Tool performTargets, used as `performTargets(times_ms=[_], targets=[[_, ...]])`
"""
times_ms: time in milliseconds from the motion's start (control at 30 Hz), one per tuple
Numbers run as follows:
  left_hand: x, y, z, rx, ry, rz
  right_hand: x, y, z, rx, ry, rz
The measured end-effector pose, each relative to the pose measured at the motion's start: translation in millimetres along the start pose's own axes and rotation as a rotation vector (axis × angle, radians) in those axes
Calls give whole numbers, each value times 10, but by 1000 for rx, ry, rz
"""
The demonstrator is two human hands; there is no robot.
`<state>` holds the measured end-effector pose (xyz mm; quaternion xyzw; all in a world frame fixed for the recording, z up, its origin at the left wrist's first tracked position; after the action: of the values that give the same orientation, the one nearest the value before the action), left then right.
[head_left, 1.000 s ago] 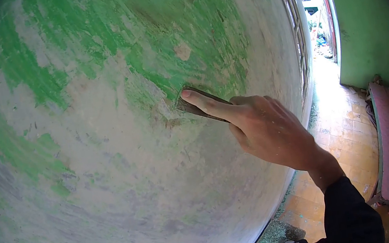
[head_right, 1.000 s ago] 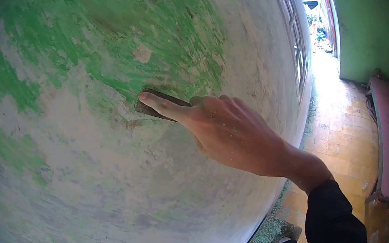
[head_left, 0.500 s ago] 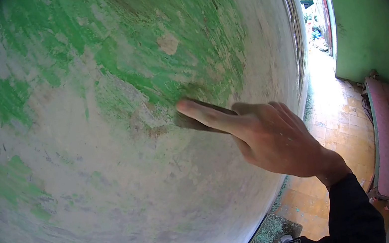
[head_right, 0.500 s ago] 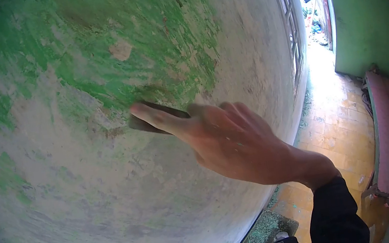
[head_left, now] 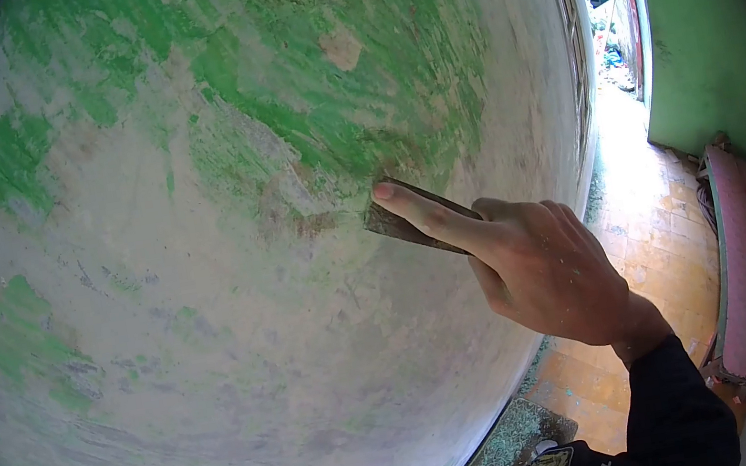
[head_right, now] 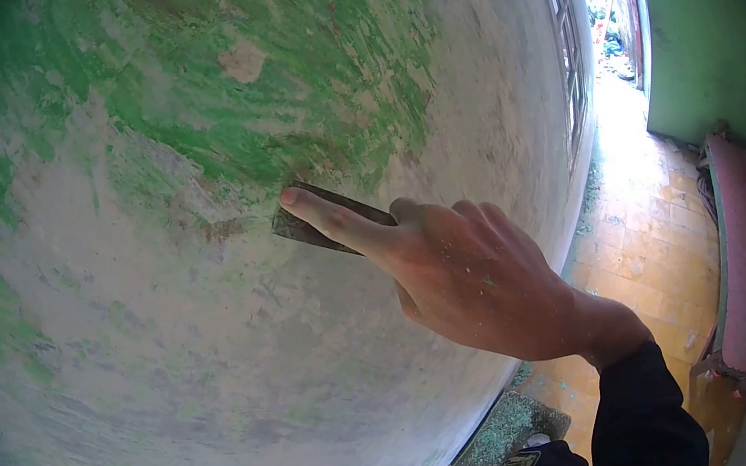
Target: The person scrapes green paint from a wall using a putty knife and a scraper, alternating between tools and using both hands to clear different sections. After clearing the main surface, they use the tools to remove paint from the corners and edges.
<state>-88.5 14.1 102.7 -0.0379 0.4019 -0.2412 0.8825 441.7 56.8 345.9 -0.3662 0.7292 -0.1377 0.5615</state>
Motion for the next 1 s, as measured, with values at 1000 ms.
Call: performTargets(times_ms=[1000], targets=[[-36,56,-79,53,-80,-76,128,379,268,-820,277,-336]])
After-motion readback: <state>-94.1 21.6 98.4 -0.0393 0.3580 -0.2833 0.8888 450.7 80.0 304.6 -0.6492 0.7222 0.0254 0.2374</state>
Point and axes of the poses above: each hand's wrist, its own x-axis away from the middle knuckle, its own y-axis out of the palm, z = x × y, the point moved 9 cm from there along -x, towards the middle knuckle, and after that the axes turned 9 degrees about z, right-handed, at the moved point
